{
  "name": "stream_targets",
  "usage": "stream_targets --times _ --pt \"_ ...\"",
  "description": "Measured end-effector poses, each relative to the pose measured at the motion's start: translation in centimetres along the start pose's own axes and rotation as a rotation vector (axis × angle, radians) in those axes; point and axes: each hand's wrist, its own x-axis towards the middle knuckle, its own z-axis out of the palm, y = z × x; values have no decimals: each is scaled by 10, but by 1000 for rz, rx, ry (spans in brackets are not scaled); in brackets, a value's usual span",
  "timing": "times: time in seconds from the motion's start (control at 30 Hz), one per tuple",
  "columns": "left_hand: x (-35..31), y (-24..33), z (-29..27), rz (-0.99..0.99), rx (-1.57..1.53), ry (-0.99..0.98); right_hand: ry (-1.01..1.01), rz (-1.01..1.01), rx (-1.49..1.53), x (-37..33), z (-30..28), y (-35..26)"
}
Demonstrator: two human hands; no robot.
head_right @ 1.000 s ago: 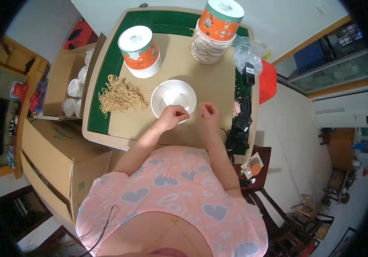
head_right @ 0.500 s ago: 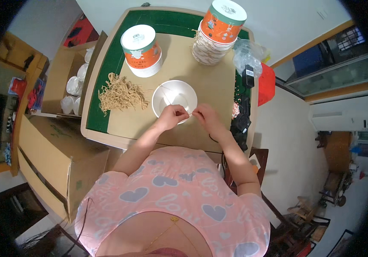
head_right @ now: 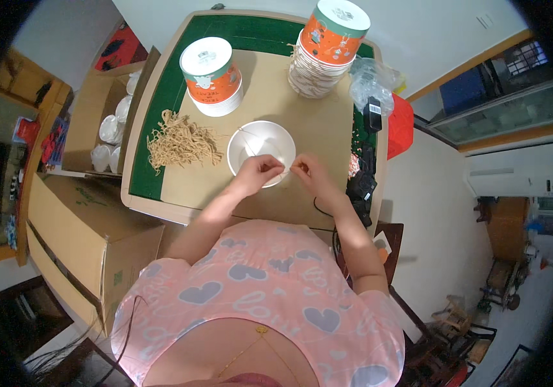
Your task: Placing decorative filler into paper bowls and organizing them for packaging.
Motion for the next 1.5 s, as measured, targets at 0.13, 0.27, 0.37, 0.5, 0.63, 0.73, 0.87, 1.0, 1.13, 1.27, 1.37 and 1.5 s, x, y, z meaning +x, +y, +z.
stream_targets --times 0.13,0.27,0.37,0.5,0.63,0.73,0.87,1.0,1.13,1.27,1.37,1.5 --pt "18 19 -24 255 -256 304 61 -229 -147 5 6 1" --pt "7 28 -46 354 885 523 134 -234 -228 11 16 17" --pt "3 13 -31 400 767 91 163 -177 -182 15 21 21" --pt "5 -11 -3 170 602 -47 155 -160 -175 15 22 19" --pt "12 -15 -7 32 503 -82 131 -177 -160 12 23 22" --pt "15 -21 -17 79 362 -104 117 -171 -151 7 24 22" --pt "15 -13 -23 4 140 -136 180 -149 -105 6 27 24" --pt "13 -5 -16 -215 -88 -61 226 -154 -122 5 28 22" --pt "13 -15 -14 108 308 3 268 -194 -149 3 32 25" --pt "0 2 -8 286 692 -57 293 -190 -214 0 29 23" --pt "3 -6 -3 299 872 -97 283 -209 -179 2 30 30" --pt "3 -8 1 254 979 -116 291 -180 -149 1 32 33"
